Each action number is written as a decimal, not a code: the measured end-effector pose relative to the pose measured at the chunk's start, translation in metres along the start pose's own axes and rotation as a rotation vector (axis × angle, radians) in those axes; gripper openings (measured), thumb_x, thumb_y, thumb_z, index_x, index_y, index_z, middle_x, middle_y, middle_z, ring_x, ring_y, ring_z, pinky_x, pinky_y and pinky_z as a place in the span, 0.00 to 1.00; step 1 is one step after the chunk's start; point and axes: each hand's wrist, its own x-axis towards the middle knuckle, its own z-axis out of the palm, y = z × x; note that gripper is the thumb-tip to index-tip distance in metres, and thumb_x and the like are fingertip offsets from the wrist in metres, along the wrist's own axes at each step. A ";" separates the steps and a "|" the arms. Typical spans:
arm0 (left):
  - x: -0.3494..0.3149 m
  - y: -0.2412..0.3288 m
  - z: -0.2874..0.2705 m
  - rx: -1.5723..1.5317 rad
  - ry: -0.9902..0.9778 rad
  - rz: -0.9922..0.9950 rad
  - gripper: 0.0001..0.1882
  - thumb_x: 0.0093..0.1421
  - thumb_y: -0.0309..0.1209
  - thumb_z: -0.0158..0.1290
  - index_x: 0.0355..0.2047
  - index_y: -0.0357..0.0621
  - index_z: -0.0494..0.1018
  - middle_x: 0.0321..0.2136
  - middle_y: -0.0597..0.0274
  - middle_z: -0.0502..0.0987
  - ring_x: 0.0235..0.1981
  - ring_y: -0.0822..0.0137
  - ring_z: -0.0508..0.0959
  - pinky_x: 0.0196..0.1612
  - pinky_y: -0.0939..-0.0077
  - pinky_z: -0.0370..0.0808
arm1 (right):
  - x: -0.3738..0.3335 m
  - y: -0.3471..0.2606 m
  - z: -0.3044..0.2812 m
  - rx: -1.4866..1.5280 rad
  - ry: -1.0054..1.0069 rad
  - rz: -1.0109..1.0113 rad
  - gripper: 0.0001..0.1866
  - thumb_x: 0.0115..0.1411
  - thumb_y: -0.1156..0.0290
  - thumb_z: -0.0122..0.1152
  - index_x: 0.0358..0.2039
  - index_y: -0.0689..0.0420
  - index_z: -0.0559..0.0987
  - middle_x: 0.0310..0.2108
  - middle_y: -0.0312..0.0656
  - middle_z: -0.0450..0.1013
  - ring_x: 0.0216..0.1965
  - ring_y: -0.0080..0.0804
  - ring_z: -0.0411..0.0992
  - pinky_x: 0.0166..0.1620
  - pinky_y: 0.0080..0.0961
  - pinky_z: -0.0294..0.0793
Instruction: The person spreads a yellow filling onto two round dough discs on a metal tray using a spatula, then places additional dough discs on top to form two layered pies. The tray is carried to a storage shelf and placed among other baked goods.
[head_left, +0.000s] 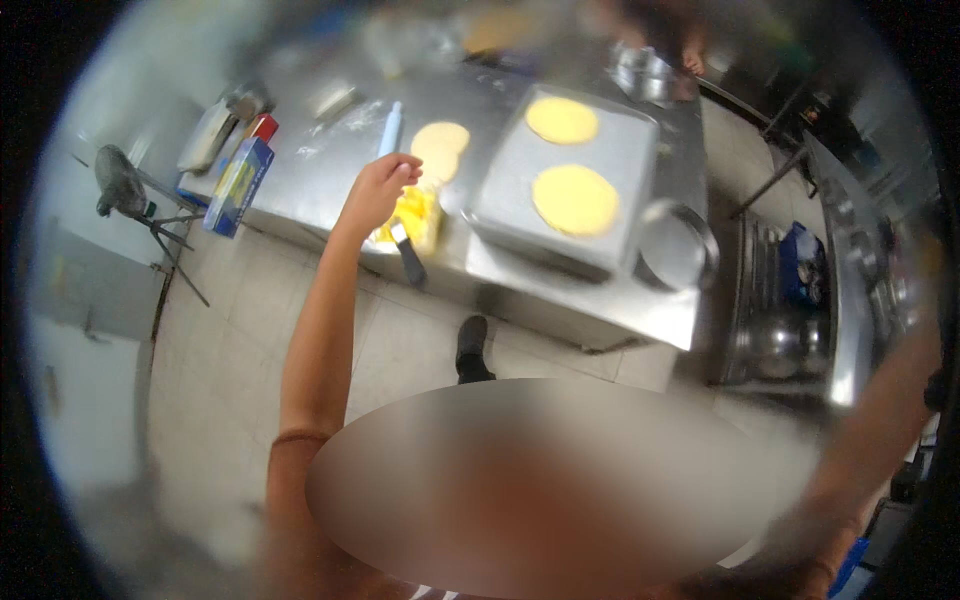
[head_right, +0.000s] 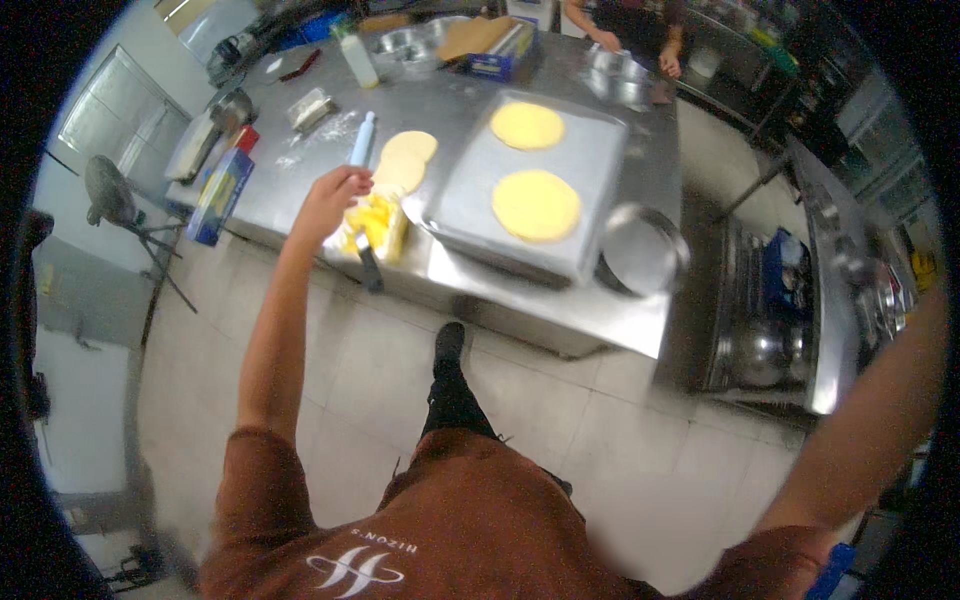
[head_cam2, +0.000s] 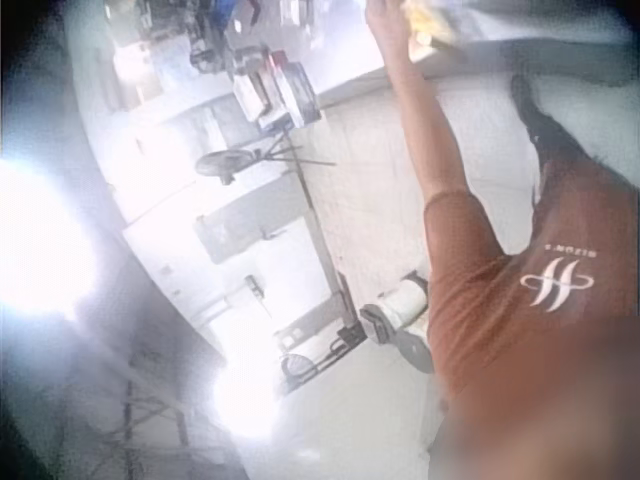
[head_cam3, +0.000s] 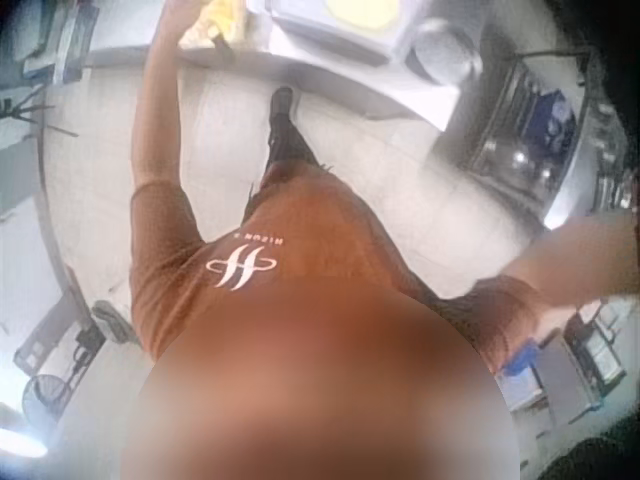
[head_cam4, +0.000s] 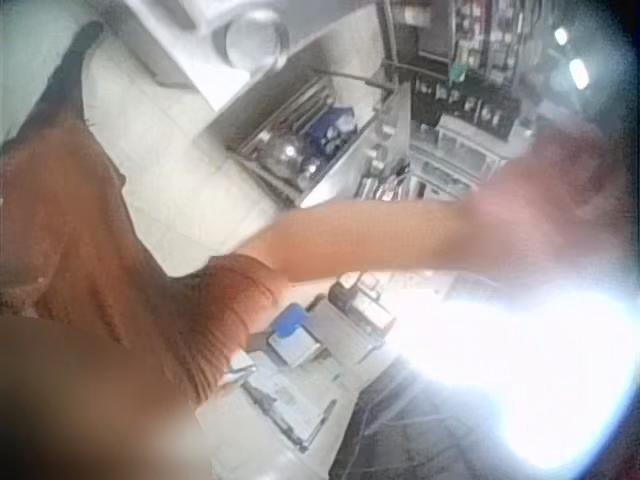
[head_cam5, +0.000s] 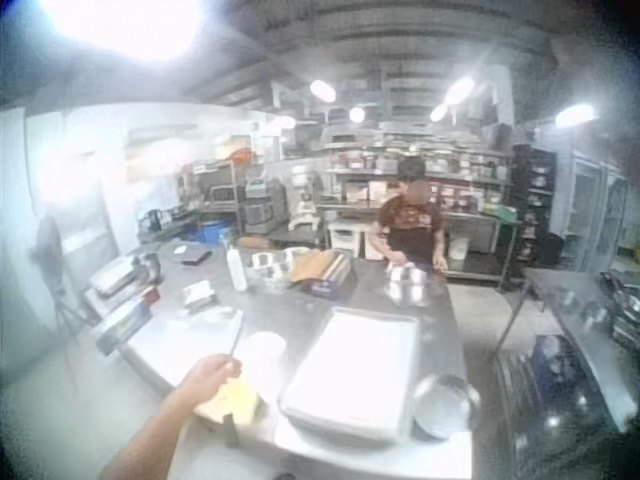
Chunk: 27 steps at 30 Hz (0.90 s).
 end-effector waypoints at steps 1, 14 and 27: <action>0.049 -0.029 -0.009 0.126 -0.017 -0.039 0.18 0.70 0.37 0.51 0.52 0.37 0.76 0.42 0.52 0.84 0.46 0.60 0.82 0.49 0.66 0.78 | 0.016 0.025 0.048 0.084 -0.028 0.020 0.28 0.67 0.56 0.55 0.61 0.63 0.71 0.51 0.49 0.76 0.48 0.34 0.74 0.53 0.32 0.75; 0.211 -0.277 0.051 0.595 -0.062 -0.456 0.25 0.58 0.33 0.54 0.51 0.25 0.68 0.47 0.32 0.78 0.50 0.39 0.81 0.53 0.54 0.79 | -0.044 0.134 0.354 0.393 0.009 1.117 0.19 0.68 0.76 0.52 0.58 0.65 0.72 0.47 0.44 0.77 0.44 0.27 0.74 0.52 0.26 0.74; 0.208 -0.146 0.027 -0.194 -0.360 -0.323 0.05 0.65 0.28 0.52 0.35 0.40 0.74 0.34 0.59 0.82 0.37 0.67 0.81 0.40 0.66 0.75 | -0.051 0.224 0.459 0.524 -0.186 1.169 0.25 0.70 0.67 0.57 0.65 0.57 0.67 0.60 0.43 0.71 0.55 0.31 0.72 0.59 0.34 0.70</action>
